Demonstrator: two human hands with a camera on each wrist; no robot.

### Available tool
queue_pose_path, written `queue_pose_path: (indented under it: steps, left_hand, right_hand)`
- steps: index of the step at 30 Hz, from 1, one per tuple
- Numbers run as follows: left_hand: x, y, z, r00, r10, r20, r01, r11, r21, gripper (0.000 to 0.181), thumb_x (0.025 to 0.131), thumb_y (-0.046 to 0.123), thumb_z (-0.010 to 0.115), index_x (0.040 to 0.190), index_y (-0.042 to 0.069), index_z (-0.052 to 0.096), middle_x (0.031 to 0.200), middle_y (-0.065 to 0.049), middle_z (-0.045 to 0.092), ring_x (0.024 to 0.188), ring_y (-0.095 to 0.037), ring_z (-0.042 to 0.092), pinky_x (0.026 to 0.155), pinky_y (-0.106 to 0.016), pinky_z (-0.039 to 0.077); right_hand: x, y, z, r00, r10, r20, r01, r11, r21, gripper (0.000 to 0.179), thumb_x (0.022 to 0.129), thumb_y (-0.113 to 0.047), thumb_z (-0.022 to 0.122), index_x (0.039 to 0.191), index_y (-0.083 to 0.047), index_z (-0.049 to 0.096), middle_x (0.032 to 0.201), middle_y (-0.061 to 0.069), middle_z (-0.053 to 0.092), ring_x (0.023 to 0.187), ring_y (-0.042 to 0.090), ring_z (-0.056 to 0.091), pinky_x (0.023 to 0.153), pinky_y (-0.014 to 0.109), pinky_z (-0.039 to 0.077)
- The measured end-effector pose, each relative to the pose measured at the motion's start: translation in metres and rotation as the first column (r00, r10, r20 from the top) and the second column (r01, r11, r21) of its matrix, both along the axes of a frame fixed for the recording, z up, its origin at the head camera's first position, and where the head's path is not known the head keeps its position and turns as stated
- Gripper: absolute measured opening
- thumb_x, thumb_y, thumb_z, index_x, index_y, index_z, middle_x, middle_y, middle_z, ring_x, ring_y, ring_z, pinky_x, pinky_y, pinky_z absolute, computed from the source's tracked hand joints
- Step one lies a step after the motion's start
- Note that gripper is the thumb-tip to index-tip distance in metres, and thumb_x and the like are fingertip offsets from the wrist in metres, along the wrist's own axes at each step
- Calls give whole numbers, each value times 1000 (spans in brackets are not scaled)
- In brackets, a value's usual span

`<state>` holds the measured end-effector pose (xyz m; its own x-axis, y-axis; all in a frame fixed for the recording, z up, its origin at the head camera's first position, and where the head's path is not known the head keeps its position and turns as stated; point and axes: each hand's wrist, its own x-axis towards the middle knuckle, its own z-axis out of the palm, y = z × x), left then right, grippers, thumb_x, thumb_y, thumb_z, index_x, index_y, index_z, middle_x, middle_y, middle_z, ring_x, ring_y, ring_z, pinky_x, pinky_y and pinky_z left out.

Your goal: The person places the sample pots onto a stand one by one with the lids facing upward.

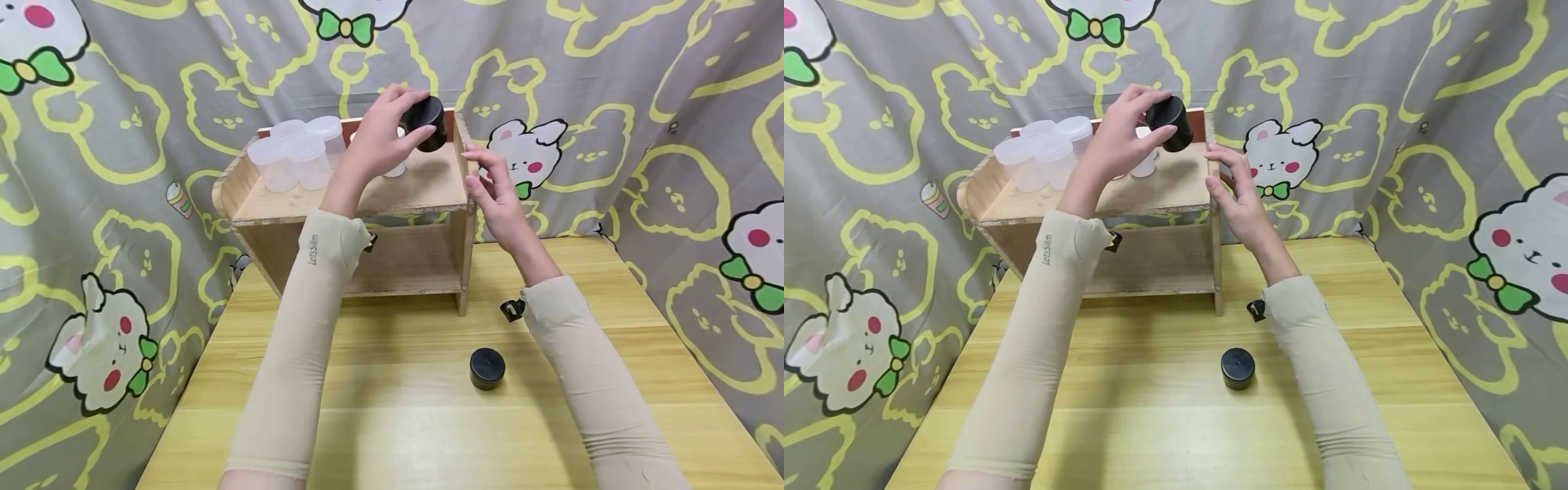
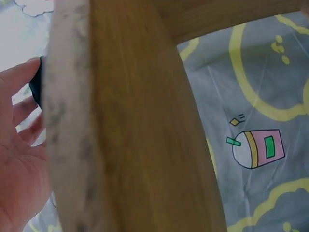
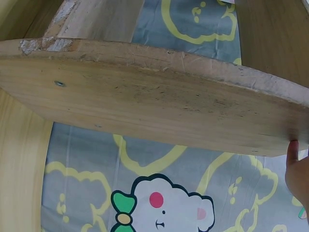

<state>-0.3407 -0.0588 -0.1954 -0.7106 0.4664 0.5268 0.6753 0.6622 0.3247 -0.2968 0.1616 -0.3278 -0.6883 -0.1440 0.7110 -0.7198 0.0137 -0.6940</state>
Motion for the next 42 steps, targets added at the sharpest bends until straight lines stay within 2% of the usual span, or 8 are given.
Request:
queue_pose_path:
  steps: [3,10,16,24,31,42]
  left_hand:
    - [-5,4,1,1000,27,7,-26,999,-19,55,101,35,68,151,14,55,145,-4,55,124,-14,55,101,-21,44]
    - [-16,10,0,996,86,32,-83,993,-80,56,103,38,64,153,17,52,149,-2,53,133,-14,51,110,-21,39]
    - [-25,11,-8,998,67,3,-66,994,-84,55,102,33,65,152,13,53,149,-5,55,141,-18,47,116,-21,34]
    - [-32,12,-15,999,52,-12,-52,994,-94,54,103,33,65,151,10,54,149,-8,54,141,-22,47,118,-26,35]
    - [-36,15,-21,998,64,-20,-66,989,-131,55,103,37,64,151,12,54,148,-7,56,139,-21,49,117,-28,37]
    - [-36,17,-25,989,139,-39,-144,960,-239,59,104,45,59,154,15,51,151,-4,55,140,-20,52,118,-34,38]
  right_hand:
    - [-1,0,0,1000,-1,3,1,1000,0,38,107,-9,50,144,-1,46,159,0,39,146,18,37,116,39,36]
    - [0,0,0,1000,2,-2,-2,1000,-6,37,107,-8,50,143,-1,46,158,0,40,146,19,37,116,39,36]
    - [0,-1,2,1000,0,-5,0,1000,-11,37,106,-7,50,143,0,46,158,2,40,146,18,36,116,39,37]
    - [0,-2,3,1000,4,-8,-4,1000,-15,37,106,-5,50,142,2,46,157,4,40,147,18,35,115,39,38]
    - [0,-2,1,1000,16,-12,-16,999,-30,37,106,-5,50,142,3,46,156,3,40,147,19,35,115,38,37]
    - [-1,-1,1,1000,22,-14,-22,999,-36,37,106,-6,50,141,3,46,156,4,41,146,20,37,115,38,37]
